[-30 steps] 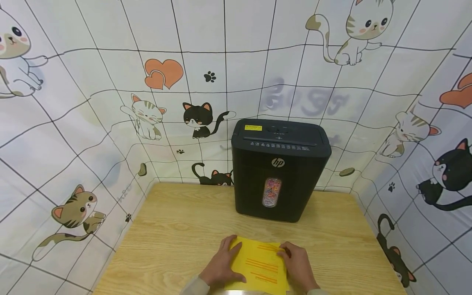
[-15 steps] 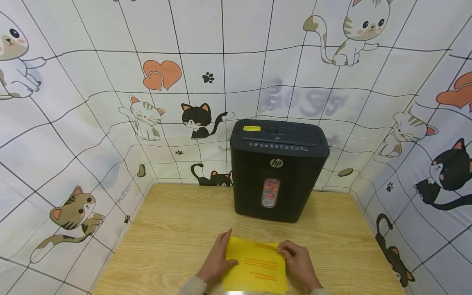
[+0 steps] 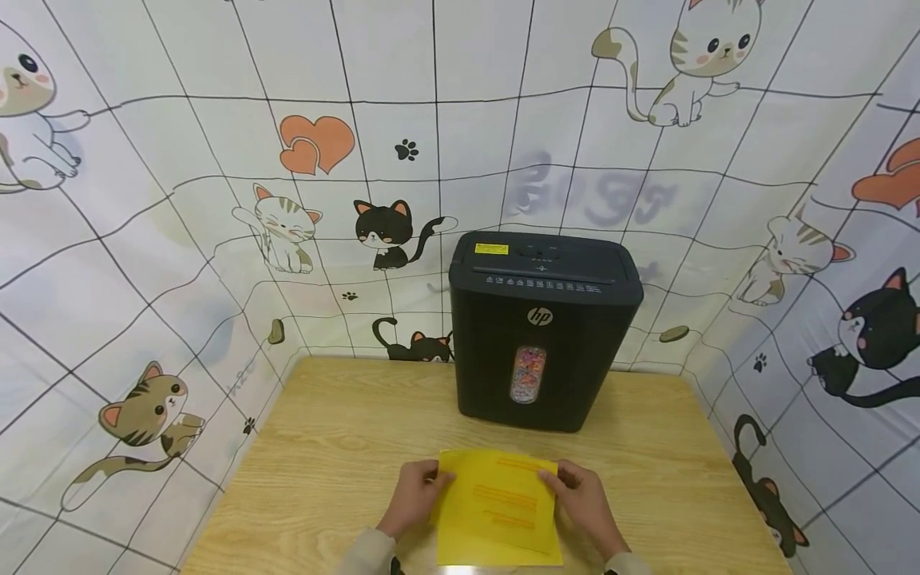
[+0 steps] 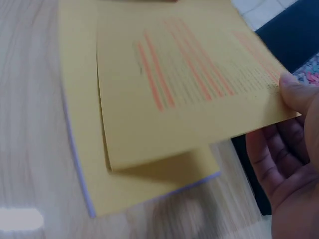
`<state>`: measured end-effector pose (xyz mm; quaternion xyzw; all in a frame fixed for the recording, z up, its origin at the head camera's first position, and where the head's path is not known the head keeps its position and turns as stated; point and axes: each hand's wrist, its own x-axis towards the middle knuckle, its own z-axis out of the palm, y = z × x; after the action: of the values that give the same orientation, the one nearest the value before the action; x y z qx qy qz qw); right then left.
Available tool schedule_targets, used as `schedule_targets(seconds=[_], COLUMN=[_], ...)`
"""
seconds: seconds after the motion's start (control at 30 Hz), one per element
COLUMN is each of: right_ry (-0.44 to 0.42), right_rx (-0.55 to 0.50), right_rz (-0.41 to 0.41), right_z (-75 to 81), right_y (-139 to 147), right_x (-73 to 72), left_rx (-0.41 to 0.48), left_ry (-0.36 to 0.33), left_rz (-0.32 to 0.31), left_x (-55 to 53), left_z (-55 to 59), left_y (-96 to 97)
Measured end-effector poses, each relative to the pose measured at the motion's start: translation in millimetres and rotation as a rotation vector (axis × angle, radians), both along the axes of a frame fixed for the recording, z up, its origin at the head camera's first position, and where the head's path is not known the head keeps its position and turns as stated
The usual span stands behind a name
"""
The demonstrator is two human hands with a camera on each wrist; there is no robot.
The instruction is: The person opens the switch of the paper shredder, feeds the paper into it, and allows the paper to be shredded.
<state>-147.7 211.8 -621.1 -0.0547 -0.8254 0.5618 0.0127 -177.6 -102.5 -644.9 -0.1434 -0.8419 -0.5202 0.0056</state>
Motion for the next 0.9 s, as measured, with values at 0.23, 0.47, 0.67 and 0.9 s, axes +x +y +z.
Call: schedule_targets(seconds=[0.23, 0.47, 0.67, 0.9], right_ry=[-0.067, 0.009, 0.025, 0.02], right_rx=[-0.017, -0.005, 0.031, 0.049], right_rz=[-0.026, -0.025, -0.049, -0.084], right_z=[10.1, 21.2, 35.3, 50.1], right_y=[-2, 0, 1, 6], right_x=[-4.2, -11.6, -17.7, -25.3], left_rx=[0.073, 0.117, 0.106, 0.077], left_ry=[-0.036, -0.016, -0.052, -0.021], left_rz=[0.004, 0.002, 0.011, 0.033], left_x=[-1.6, -8.0, -13.1, -25.4], left_z=[10.3, 24.0, 38.4, 60.3], left_y=[-0.9, -1.3, 0.4, 4.5])
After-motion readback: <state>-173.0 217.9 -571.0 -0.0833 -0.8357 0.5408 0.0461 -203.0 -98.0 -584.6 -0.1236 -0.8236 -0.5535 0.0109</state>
